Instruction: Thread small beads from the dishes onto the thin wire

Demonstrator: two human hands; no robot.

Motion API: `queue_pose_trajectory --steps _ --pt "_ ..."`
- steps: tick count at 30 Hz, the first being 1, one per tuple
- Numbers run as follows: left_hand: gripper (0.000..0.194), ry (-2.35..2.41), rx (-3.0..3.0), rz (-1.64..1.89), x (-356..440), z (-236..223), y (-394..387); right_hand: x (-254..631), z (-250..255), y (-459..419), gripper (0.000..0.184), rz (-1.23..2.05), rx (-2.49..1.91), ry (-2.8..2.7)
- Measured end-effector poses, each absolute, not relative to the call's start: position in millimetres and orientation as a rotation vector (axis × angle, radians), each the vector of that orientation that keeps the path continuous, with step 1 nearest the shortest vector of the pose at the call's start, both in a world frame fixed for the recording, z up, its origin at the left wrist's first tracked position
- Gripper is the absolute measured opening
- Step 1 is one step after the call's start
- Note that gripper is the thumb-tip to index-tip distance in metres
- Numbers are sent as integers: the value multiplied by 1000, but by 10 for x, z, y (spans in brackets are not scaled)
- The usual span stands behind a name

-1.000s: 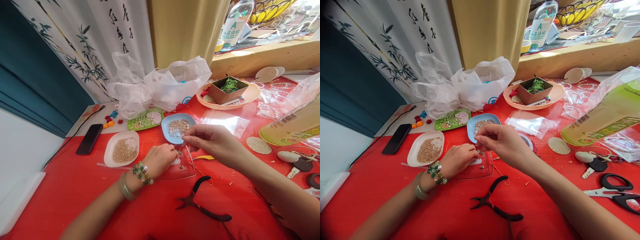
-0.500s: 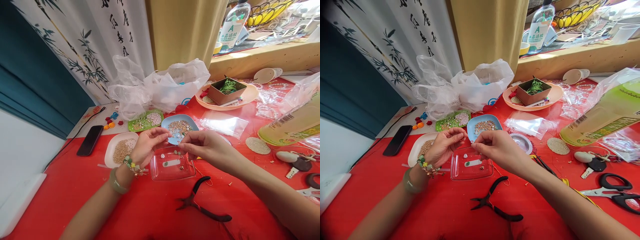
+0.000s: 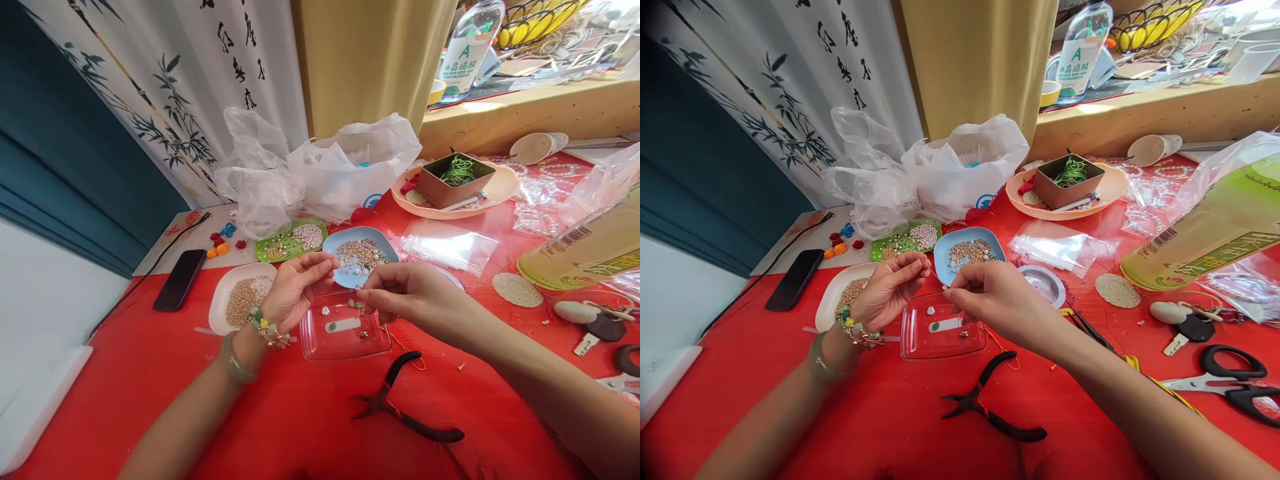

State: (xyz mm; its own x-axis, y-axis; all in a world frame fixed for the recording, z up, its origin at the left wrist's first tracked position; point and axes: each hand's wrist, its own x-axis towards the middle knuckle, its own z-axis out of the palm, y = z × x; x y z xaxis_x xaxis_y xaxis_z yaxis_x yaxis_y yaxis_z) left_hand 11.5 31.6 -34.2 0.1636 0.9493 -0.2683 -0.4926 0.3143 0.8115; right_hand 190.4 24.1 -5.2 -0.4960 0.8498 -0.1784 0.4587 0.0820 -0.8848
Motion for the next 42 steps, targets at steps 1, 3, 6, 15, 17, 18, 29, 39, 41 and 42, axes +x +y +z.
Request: queue_pose_trajectory --steps 1,3,6,15,17,18,29,39,41,42 --pt "6 884 639 1131 118 -341 316 1904 -51 240 19 1383 -1294 -1991" --pt "6 881 645 1127 124 -338 313 1905 -45 238 20 1378 -1295 -1998" --pt "6 878 662 1130 127 -332 305 1903 -36 234 20 1393 -1284 -2001" --pt "9 896 721 1118 123 -335 305 1897 -34 229 20 1384 -1303 -2014" --pt "11 906 753 1111 129 -334 298 1902 -50 236 22 1370 -1302 -2023" --pt "13 910 772 1107 134 -331 292 1905 -59 240 23 1363 -1301 -2028" --pt "6 972 1107 1072 192 -291 205 1930 -88 280 22 1465 -1227 -1957" --pt "5 987 1203 1080 196 -285 179 1932 -50 281 31 1454 -1124 -2008" --pt "5 1002 1212 1087 196 -290 178 1925 -58 268 25 1523 -1125 -1986" --pt "5 1013 1215 1094 195 -295 182 1923 -63 264 22 1553 -1127 -1968"
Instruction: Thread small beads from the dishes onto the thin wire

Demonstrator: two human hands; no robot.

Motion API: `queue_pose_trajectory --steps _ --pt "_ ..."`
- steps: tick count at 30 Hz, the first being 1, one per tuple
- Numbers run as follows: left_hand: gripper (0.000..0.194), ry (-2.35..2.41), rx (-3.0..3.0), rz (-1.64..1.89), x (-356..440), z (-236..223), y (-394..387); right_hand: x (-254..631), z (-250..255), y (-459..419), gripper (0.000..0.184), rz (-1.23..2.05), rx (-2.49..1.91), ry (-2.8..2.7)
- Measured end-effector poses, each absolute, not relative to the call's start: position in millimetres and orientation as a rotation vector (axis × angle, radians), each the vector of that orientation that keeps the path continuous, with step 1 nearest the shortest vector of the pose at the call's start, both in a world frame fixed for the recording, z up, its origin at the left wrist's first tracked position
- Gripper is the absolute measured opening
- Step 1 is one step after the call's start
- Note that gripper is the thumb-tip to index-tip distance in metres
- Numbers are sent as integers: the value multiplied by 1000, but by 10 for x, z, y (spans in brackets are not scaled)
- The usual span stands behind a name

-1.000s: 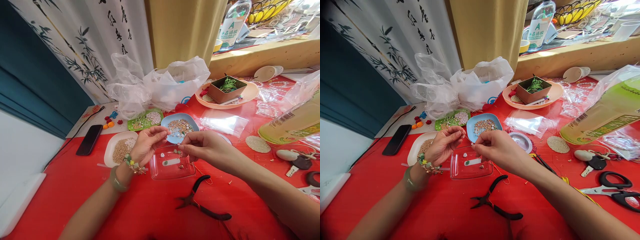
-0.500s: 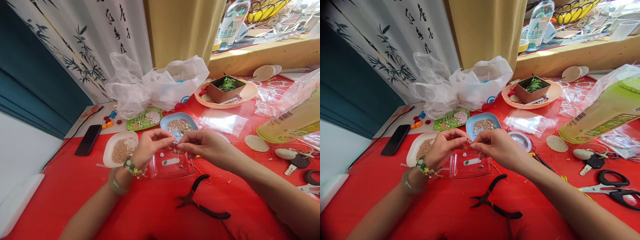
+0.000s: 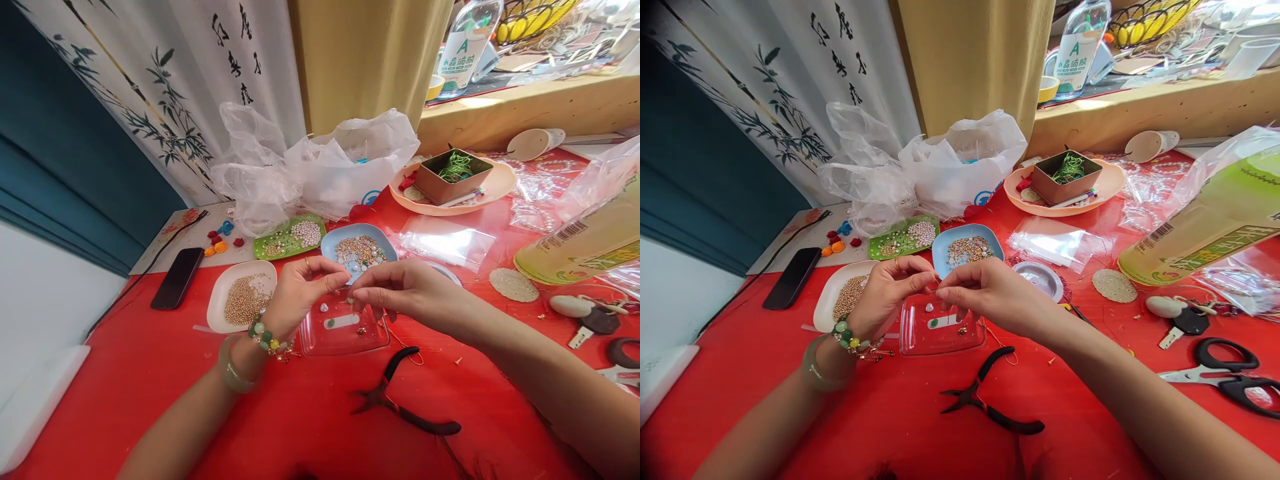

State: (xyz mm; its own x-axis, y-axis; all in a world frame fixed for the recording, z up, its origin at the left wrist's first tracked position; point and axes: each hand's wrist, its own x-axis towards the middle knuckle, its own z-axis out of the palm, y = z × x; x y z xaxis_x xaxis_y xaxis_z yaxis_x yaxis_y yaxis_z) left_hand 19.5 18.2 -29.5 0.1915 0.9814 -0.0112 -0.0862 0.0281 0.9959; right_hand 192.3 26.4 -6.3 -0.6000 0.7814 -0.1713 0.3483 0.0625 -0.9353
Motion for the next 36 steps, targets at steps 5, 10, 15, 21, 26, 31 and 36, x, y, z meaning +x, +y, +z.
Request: queue_pose_trajectory --steps 5,10,15,21,26,31,36 --pt "11 1023 1192 1011 185 -350 228 1928 -72 280 17 1598 -1131 -1832" --pt "28 1174 1600 658 194 -452 234 1929 -43 303 14 1611 -1113 -1700" --pt "22 1327 2405 420 266 -527 151 1929 -56 298 13 1593 -1088 -1667" --pt "15 1381 2546 404 323 -663 131 1926 -48 281 12 1606 -1070 -1677" --pt "12 1304 2101 694 302 -640 162 1965 -20 320 24 1375 -1109 -1864" --pt "10 1207 1602 775 301 -598 181 2043 -104 407 27 1156 -1260 -2015" --pt "10 1168 1456 841 323 -565 169 2048 -193 434 24 1070 -1177 -2386"
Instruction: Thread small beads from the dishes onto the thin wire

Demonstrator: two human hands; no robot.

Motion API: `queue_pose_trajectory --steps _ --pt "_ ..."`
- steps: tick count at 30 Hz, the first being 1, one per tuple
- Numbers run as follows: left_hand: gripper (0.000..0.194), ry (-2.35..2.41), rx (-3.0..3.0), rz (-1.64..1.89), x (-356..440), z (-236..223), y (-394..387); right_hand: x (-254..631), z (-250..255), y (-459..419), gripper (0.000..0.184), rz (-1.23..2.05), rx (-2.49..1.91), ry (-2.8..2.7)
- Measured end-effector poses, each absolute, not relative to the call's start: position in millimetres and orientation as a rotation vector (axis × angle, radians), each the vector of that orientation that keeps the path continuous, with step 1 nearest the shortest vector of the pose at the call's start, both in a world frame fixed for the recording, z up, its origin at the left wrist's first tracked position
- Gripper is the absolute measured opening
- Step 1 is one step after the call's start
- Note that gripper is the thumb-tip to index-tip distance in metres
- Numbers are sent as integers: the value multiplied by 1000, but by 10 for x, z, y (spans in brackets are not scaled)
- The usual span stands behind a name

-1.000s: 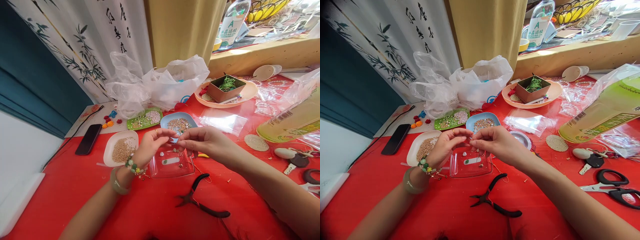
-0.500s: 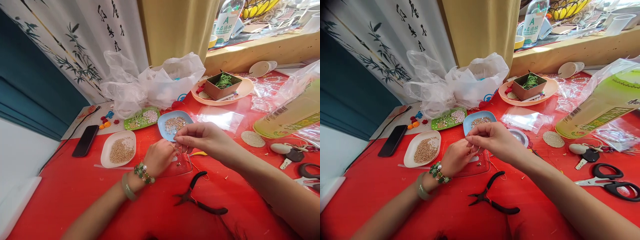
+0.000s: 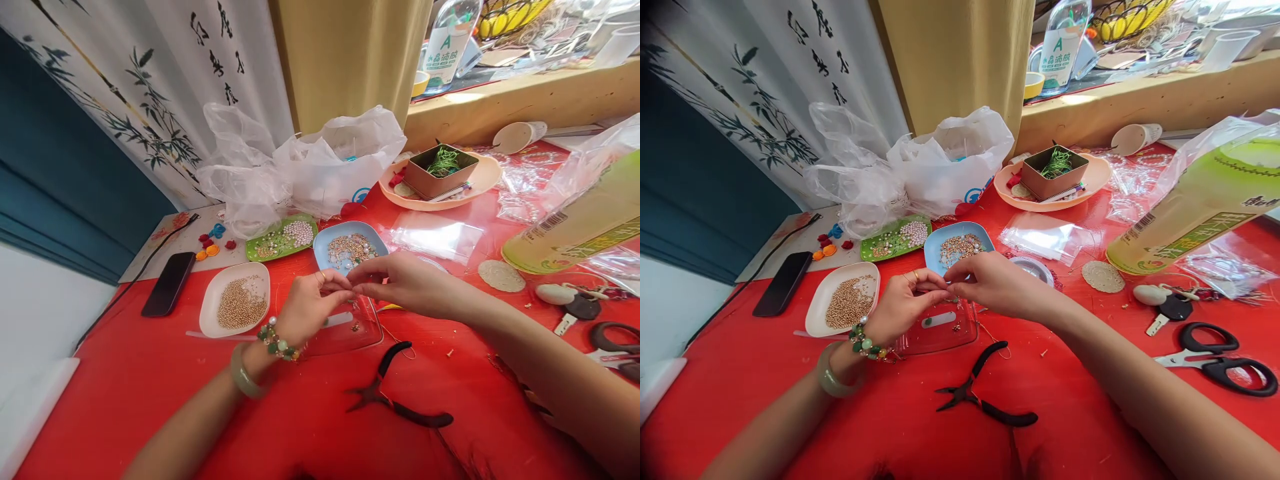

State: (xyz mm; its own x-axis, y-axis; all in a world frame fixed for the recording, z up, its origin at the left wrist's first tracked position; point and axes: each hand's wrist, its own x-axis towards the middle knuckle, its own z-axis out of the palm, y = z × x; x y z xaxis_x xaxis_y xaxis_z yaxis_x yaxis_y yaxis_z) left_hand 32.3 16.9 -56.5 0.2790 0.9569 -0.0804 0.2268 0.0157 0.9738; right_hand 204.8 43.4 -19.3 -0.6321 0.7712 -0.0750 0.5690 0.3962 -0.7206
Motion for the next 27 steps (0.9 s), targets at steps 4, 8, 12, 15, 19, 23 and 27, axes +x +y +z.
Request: queue_pose_trajectory --steps 4,8,12,15,19,23,27 --pt "9 1213 1466 893 311 -464 146 2054 -174 455 22 1092 -1189 -2420" --pt "9 1250 1485 996 248 -343 164 2166 -123 507 22 977 -1203 -2509" --pt "8 1326 1458 1156 188 -260 196 2301 -96 556 20 688 -1345 -2619" --pt "8 1353 1475 1176 193 -251 188 2284 -83 531 22 650 -1348 -2583" --pt "7 1340 1505 1124 243 -267 145 2128 -59 429 26 888 -1204 -2499" --pt "7 1337 1456 1133 241 -228 133 2113 -54 429 21 923 -1227 -2475" --pt "7 1321 1381 1254 183 -179 164 2285 -84 537 21 574 -1344 -2570"
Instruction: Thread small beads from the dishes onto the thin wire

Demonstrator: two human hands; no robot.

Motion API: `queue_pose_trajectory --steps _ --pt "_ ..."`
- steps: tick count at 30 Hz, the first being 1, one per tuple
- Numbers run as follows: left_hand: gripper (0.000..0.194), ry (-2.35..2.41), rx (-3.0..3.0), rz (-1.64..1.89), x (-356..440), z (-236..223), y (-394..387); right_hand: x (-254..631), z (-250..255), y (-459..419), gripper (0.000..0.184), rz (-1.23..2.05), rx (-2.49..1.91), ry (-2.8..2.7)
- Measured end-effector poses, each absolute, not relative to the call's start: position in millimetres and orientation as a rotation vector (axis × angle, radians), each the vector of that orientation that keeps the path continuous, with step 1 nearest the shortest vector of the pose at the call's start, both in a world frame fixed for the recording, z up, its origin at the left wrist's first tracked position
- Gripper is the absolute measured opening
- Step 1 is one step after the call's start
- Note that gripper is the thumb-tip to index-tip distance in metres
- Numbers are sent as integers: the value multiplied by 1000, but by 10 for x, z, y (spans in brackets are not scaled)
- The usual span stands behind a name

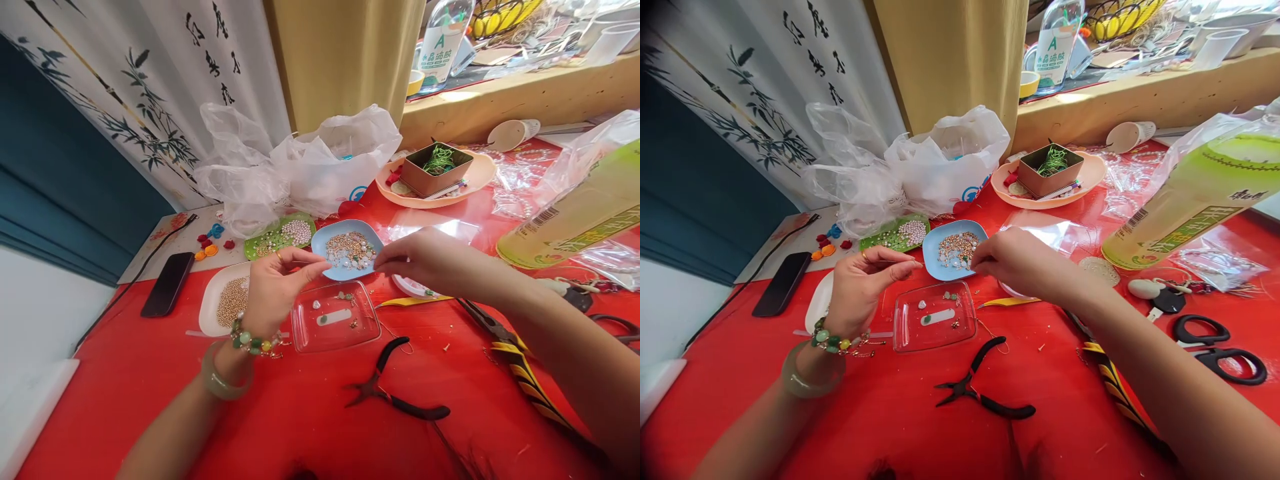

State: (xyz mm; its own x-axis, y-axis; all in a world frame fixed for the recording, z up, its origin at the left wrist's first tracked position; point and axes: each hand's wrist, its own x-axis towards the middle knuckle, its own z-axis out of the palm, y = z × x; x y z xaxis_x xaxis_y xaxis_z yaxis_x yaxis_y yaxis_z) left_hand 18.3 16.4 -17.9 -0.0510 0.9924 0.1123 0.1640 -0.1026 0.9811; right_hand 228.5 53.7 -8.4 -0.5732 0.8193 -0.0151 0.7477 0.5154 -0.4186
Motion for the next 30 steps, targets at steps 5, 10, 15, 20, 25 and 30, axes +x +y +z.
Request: queue_pose_trajectory --steps 5,10,15,20,25,30 --pt "7 1355 1404 1194 212 -245 157 2196 -106 404 19 187 -1425 -2559" --pt "8 1284 1388 1070 282 -280 118 1922 -130 176 22 236 -1191 -2545" --pt "7 1398 1607 919 180 -250 135 2096 -130 314 23 216 -1339 -2578" --pt "12 1387 2109 299 143 -393 139 2210 -116 405 22 135 -1547 -2578" --pt "13 1438 2322 149 233 -512 127 2095 -103 332 13 240 -1488 -2571" --pt "14 1435 2363 199 311 -594 118 2037 -29 287 10 354 -1507 -2533"
